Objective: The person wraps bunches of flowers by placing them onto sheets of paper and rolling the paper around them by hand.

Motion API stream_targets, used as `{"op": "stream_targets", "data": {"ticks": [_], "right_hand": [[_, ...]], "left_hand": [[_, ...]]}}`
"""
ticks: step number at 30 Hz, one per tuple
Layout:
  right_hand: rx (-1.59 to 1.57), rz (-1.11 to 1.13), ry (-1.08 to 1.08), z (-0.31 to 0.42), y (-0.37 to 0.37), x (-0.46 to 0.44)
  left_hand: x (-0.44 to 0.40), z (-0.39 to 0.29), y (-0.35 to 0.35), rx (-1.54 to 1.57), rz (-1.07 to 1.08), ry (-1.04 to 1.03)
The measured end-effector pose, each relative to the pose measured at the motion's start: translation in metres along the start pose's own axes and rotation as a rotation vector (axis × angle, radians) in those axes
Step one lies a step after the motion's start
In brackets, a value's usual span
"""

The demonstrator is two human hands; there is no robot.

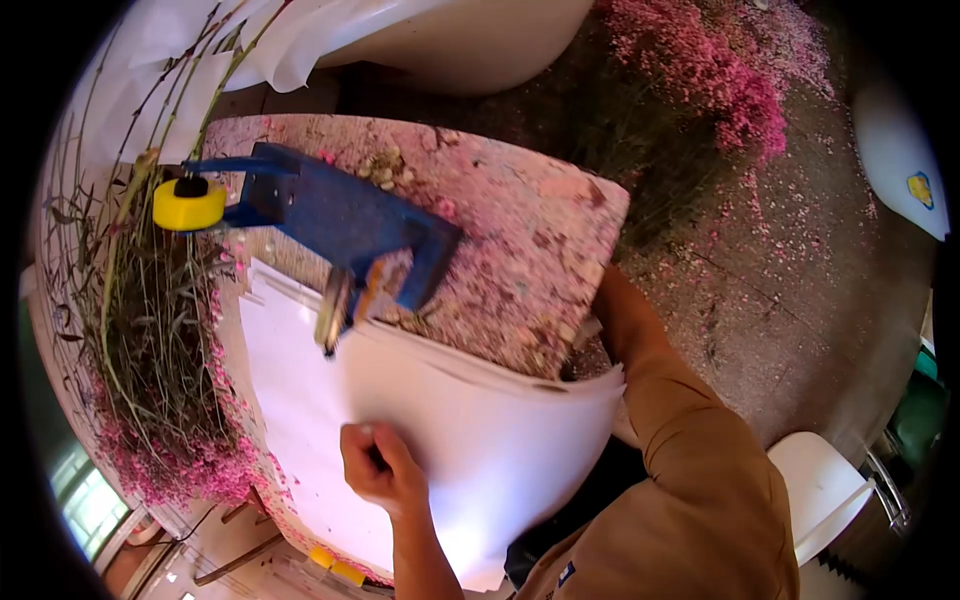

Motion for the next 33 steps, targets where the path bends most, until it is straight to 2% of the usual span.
{"op": "stream_targets", "data": {"ticks": [6, 11, 14, 16, 17, 19, 21, 22, 23, 24, 25, 26, 27, 28, 29, 30, 31, 33], "right_hand": [[-0.100, -0.133, -0.096, 0.007, -0.006, -0.019], [-0.272, -0.120, -0.099, 0.054, 0.017, -0.001], [-0.523, -0.002, 0.012, 0.082, 0.049, 0.035], [-0.849, 0.215, 0.141, 0.096, 0.078, 0.062], [-0.843, 0.230, 0.169, 0.111, 0.094, 0.071], [-0.871, 0.425, 0.147, 0.148, 0.129, 0.104], [-0.901, 0.358, 0.293, 0.213, 0.166, 0.131], [-0.824, 0.225, 0.383, 0.265, 0.184, 0.185], [-0.903, 0.324, 0.503, 0.303, 0.210, 0.191], [-0.843, 0.294, 0.577, 0.348, 0.233, 0.253], [-0.851, 0.387, 0.733, 0.393, 0.272, 0.256], [-1.152, 0.619, 0.738, 0.435, 0.303, 0.259], [-1.214, 0.932, 0.656, 0.472, 0.334, 0.290], [-1.210, 1.031, 0.492, 0.514, 0.373, 0.306], [-1.185, 1.162, 0.508, 0.537, 0.386, 0.346], [-1.127, 1.217, 0.563, 0.559, 0.401, 0.378], [-1.025, 1.159, 0.743, 0.565, 0.395, 0.433], [-0.877, 1.165, 0.840, 0.564, 0.382, 0.520]], "left_hand": [[0.000, -0.001, 0.004, -0.011, 0.035, 0.017], [-0.001, 0.001, 0.002, 0.047, 0.019, -0.014], [-0.001, 0.000, 0.002, 0.069, 0.013, 0.008], [-0.002, -0.004, 0.002, 0.082, -0.005, 0.026], [-0.003, -0.006, 0.003, 0.056, 0.006, 0.042], [-0.005, -0.009, 0.002, 0.007, -0.019, 0.032], [-0.005, -0.007, 0.002, -0.016, -0.051, -0.006], [-0.005, -0.007, 0.001, -0.057, -0.053, -0.030], [-0.004, -0.008, 0.002, -0.084, -0.060, -0.025], [-0.001, -0.011, 0.003, -0.066, -0.085, -0.031], [0.000, -0.013, 0.003, -0.045, -0.094, -0.039], [0.003, -0.015, 0.005, -0.026, -0.100, -0.047], [0.010, -0.019, 0.010, 0.016, -0.057, 0.014], [0.017, -0.021, 0.017, 0.036, -0.074, 0.011], [0.027, -0.021, 0.023, 0.105, 0.019, 0.059], [0.041, -0.020, 0.030, 0.170, 0.118, 0.104], [0.057, -0.017, 0.036, 0.184, 0.107, 0.101], [0.091, -0.013, 0.049, 0.197, 0.048, -0.202]]}}
Point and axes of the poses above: each hand's wrist, its own x-axis away from the middle knuckle, its own y-axis out of the back of the hand, z = x × y, the point moved 1 cm from there along -x, towards the middle knuckle, and after that the axes turned 7 degrees about -x, right-handed, at the moved point
